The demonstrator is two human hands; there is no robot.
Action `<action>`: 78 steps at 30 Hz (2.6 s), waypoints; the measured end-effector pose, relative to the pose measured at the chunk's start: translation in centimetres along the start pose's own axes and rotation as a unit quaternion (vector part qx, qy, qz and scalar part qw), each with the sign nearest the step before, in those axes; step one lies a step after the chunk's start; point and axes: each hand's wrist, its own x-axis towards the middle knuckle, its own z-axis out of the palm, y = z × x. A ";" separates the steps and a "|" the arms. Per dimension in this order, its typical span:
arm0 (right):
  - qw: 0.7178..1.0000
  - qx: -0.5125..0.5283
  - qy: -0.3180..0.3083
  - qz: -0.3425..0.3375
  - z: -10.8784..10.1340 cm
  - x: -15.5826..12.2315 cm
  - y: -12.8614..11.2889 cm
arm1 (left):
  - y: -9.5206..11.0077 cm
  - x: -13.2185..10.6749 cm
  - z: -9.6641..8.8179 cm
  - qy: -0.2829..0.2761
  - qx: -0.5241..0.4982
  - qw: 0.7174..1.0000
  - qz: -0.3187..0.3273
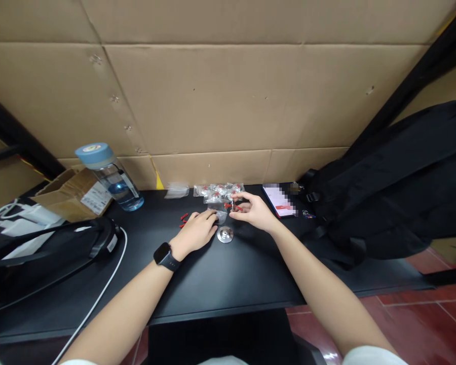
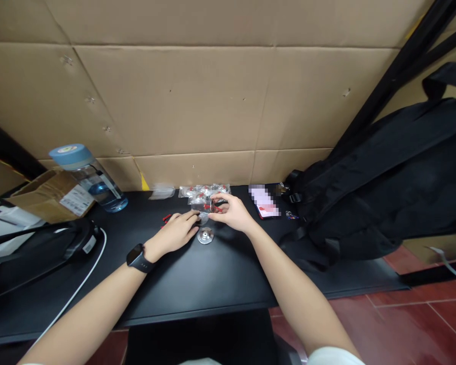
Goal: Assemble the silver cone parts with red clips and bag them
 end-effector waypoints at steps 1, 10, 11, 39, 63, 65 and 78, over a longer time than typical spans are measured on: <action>1.000 -0.004 -0.008 0.001 -0.2 0.0 0.0 | 0.1 0.1 -0.1 0.002 -0.006 1.000 0.001; 0.986 -0.165 -0.025 -0.019 -0.4 -0.1 0.0 | 0.3 0.0 -0.8 0.013 -0.029 0.999 0.007; 0.983 -0.183 -0.017 -0.027 -0.2 -0.1 0.0 | 0.3 -0.1 -0.8 0.012 -0.030 0.999 0.009; 0.912 -0.409 -0.031 0.000 2.0 0.1 1.3 | -0.8 -0.3 -1.2 -0.005 -0.062 0.997 0.047; 0.868 -0.484 0.099 -0.051 4.4 2.1 2.6 | -1.0 -0.4 -0.9 -0.019 -0.060 0.996 0.060; 0.860 -0.493 0.116 -0.055 4.6 2.3 2.8 | -1.1 -0.4 -0.8 -0.026 -0.064 0.996 0.064; 0.949 -0.255 -0.053 -0.175 0.9 1.9 3.7 | -1.5 0.0 -1.8 0.060 -0.043 0.997 -0.029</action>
